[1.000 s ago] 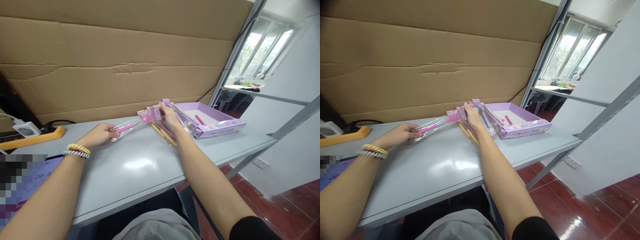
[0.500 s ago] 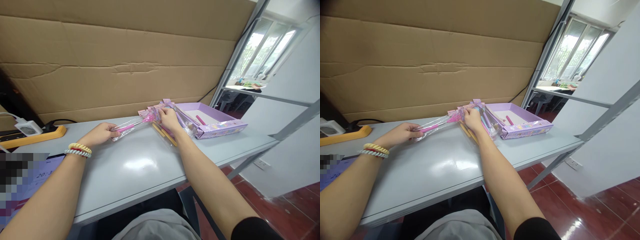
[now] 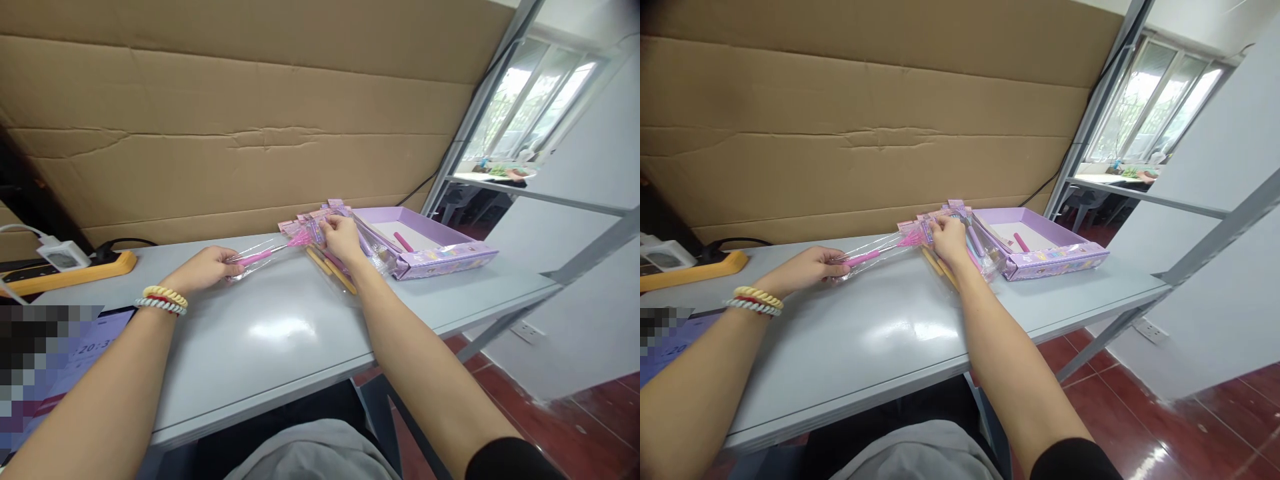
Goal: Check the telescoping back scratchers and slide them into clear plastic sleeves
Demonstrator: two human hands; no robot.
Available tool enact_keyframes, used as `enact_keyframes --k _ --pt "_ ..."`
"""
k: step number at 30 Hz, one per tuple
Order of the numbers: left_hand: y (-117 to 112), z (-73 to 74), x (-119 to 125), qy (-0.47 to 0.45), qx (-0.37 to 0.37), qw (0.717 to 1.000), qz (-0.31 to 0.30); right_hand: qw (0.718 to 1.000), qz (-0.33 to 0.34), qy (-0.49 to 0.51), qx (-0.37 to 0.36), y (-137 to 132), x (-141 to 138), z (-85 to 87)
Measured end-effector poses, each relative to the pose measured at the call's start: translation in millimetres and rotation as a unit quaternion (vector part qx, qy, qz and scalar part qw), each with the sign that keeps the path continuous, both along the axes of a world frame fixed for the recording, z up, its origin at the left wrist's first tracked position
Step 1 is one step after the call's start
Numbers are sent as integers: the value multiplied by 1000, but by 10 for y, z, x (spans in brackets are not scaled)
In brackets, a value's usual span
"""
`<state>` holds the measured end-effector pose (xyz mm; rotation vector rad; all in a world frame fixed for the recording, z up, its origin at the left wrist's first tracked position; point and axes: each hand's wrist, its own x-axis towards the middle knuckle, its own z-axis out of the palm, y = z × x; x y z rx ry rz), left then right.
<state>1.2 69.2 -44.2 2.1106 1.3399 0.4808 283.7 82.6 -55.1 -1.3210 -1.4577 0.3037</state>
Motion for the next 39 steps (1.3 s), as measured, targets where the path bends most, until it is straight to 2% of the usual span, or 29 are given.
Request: enact_keyframes --k 4,10,22,35,39 --pt "25 -25 -13 -7 -2 1000 -17 999 -36 -15 25 71 20 -18" --pt "29 -19 -12 -15 -9 1000 -17 998 -49 23 -13 68 -2 -5" --pt "-44 42 37 -30 -43 998 -26 994 -103 -18 35 58 9 7" --pt "-39 45 18 -44 -53 997 -37 994 -89 4 62 25 -5 10" --pt "-53 54 31 -54 -45 997 -34 994 -75 40 65 43 -11 -2"
